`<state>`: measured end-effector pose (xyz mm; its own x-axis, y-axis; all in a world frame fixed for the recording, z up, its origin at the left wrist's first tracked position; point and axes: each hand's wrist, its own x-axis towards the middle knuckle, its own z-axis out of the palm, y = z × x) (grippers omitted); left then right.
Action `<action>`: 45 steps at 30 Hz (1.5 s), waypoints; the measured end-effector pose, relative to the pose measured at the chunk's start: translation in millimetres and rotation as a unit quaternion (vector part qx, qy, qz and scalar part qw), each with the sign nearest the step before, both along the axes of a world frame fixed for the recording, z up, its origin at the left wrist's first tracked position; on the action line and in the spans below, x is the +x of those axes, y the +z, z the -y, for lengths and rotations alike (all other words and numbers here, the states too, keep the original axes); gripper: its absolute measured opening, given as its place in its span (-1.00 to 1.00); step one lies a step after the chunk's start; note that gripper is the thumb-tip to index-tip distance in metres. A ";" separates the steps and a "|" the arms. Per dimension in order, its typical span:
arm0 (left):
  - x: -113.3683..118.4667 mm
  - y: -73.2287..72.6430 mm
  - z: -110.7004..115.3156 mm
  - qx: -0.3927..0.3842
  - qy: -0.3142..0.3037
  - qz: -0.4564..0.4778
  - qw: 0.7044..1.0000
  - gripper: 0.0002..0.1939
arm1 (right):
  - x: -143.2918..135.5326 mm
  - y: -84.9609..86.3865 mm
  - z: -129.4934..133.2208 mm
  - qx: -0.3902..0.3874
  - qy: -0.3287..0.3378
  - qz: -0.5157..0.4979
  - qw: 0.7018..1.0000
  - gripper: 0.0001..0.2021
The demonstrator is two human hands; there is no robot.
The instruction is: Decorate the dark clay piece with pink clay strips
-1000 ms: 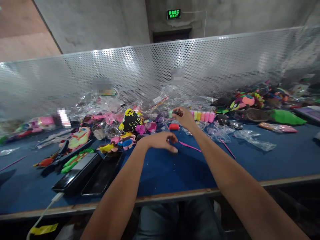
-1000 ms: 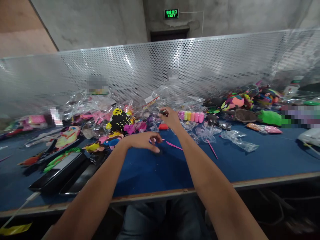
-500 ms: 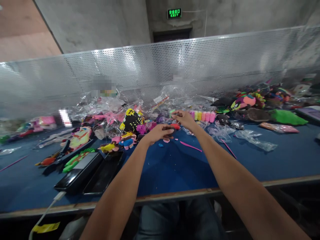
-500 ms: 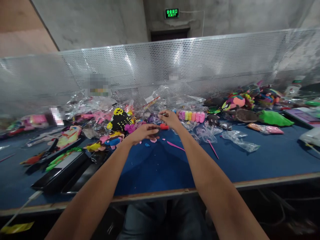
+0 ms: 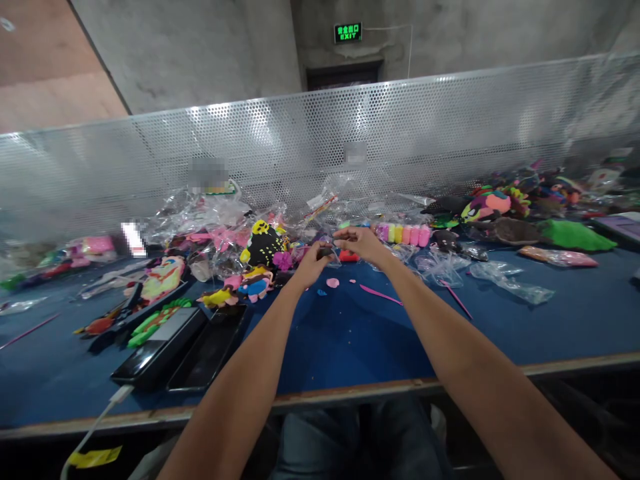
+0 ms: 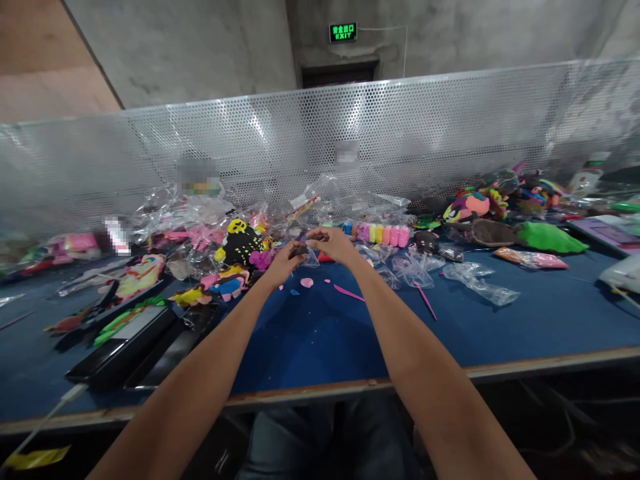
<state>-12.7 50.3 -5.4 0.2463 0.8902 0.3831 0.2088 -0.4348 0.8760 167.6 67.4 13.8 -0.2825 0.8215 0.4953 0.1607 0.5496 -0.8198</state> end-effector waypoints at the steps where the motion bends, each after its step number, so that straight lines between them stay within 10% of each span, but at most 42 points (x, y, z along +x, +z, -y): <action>1: -0.7 -0.4 -0.2 0.028 0.011 -0.026 0.999 -0.76 | -0.5 -0.6 0.1 0.006 0.000 0.006 1.000 -0.72; 16: -2.1 -0.3 1.1 0.097 0.033 -0.142 0.985 -0.84 | -3.2 -4.0 -1.2 0.067 -0.018 0.067 0.995 -0.76; 31: -1.4 5.0 3.1 -0.035 0.006 -0.021 0.999 -0.81 | -0.5 2.1 7.3 0.081 -0.037 0.120 0.989 -0.48; 38: -3.5 4.0 1.8 -0.118 -0.097 0.113 0.982 -0.63 | -3.2 4.9 9.3 0.101 -0.030 0.108 0.988 -0.73; 45: -3.7 3.2 0.7 -0.138 -0.061 0.162 0.975 -0.61 | -1.9 4.5 7.1 0.105 -0.014 0.098 0.990 -0.72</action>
